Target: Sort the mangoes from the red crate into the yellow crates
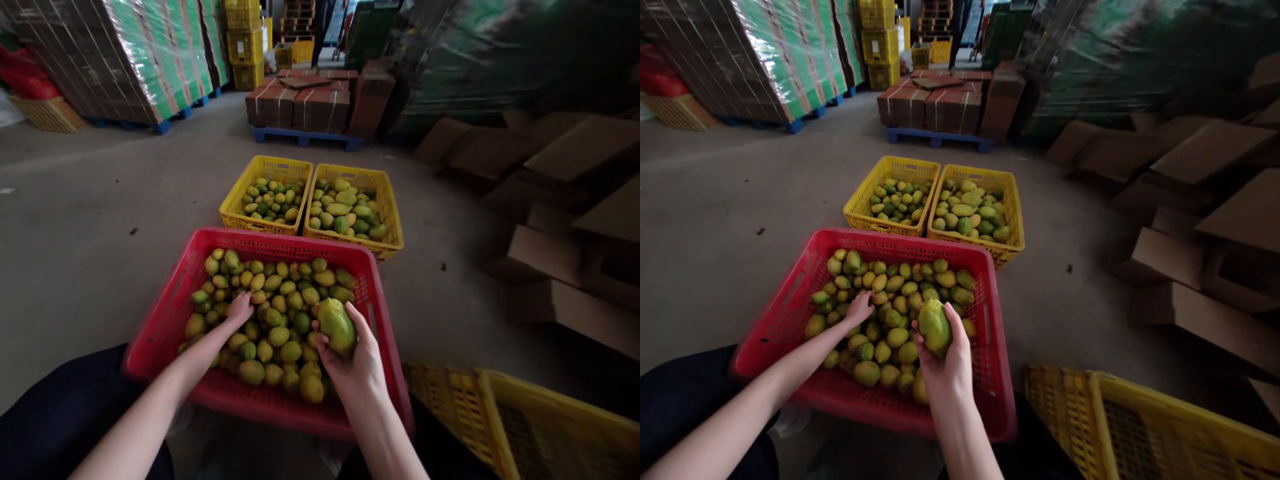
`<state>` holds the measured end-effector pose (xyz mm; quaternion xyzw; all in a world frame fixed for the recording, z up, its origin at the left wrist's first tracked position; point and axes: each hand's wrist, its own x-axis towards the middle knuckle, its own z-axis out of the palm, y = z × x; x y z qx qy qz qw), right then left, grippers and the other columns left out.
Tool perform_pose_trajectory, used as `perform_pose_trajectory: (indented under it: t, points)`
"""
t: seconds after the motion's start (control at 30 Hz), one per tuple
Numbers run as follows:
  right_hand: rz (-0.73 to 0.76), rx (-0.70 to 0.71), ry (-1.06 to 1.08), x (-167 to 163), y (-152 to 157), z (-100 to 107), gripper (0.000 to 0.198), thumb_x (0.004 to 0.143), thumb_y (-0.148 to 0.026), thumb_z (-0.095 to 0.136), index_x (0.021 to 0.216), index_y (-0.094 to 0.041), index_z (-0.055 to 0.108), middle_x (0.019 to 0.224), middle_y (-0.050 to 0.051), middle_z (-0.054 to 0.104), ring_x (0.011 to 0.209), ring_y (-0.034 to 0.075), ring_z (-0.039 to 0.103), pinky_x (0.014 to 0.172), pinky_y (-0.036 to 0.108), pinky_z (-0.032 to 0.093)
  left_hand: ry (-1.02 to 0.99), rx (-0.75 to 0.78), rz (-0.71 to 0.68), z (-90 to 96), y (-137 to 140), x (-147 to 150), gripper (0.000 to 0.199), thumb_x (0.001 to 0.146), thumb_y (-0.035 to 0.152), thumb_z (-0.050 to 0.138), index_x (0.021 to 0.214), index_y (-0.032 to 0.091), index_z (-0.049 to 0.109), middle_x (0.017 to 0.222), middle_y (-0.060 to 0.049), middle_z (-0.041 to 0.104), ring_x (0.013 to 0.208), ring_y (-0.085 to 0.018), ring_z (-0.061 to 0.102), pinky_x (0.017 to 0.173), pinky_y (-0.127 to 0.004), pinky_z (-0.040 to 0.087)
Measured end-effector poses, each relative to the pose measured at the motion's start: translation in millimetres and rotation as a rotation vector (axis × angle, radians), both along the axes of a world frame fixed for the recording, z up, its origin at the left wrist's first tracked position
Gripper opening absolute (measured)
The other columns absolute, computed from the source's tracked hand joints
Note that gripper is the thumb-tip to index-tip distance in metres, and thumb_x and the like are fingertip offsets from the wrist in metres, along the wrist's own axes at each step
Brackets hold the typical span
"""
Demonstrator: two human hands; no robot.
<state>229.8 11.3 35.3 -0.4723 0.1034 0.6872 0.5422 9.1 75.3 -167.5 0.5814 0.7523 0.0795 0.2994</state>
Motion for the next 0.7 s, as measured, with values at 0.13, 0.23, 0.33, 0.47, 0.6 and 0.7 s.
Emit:
perform_pose_trajectory:
  t: [0.13,0.23,0.33,0.47,0.6,0.7]
  points:
    - [-0.056,-0.032,-0.010,3,2,2,0.017,0.070,-0.028,0.068,0.082,-0.018,0.061,0.070,0.003,0.069,0.054,0.015,0.063,0.037,0.018,0.042,0.008,-0.018,0.060,-13.0,14,8,0.017,0.079,0.010,0.055,0.095,0.013,0.056,0.113,-0.015,0.059,0.105,-0.025,0.058,0.089,-0.033,0.044]
    - [-0.068,-0.064,-0.003,6,3,2,0.017,0.069,-0.027,0.067,0.083,-0.017,0.061,0.070,0.004,0.069,0.054,0.016,0.063,0.037,0.019,0.042,-0.020,-0.033,0.107,-20.3,23,8,0.016,0.078,0.012,0.057,0.094,0.011,0.053,0.108,-0.015,0.061,0.104,-0.027,0.059,0.085,-0.034,0.044]
    - [-0.076,-0.069,-0.015,7,3,3,0.019,0.068,-0.026,0.069,0.084,-0.018,0.062,0.072,0.004,0.069,0.056,0.016,0.064,0.038,0.019,0.043,-0.089,-0.024,0.174,-28.8,22,8,0.024,0.076,0.017,0.062,0.097,0.011,0.051,0.105,-0.013,0.062,0.105,-0.027,0.058,0.085,-0.035,0.044]
    - [-0.061,-0.058,-0.019,7,2,3,0.022,0.066,-0.027,0.070,0.085,-0.018,0.063,0.074,0.002,0.069,0.056,0.016,0.063,0.038,0.020,0.043,-0.173,-0.004,0.244,-37.7,13,9,0.031,0.071,0.014,0.066,0.098,0.017,0.050,0.110,-0.011,0.060,0.113,-0.028,0.054,0.089,-0.037,0.043]
    - [-0.017,-0.044,-0.003,6,1,0,0.023,0.066,-0.029,0.071,0.084,-0.018,0.063,0.075,0.003,0.070,0.057,0.016,0.064,0.038,0.019,0.043,-0.388,0.062,0.372,-35.3,12,17,0.040,0.060,0.011,0.074,0.088,0.021,0.048,0.108,-0.010,0.059,0.113,-0.031,0.052,0.091,-0.040,0.041]
    - [-0.001,-0.025,0.006,4,1,-2,0.020,0.068,-0.030,0.069,0.083,-0.018,0.063,0.074,0.003,0.070,0.057,0.015,0.064,0.039,0.019,0.043,-0.500,0.097,0.363,-22.0,10,21,0.039,0.062,0.019,0.075,0.089,0.020,0.046,0.101,-0.008,0.061,0.105,-0.026,0.057,0.086,-0.036,0.043]
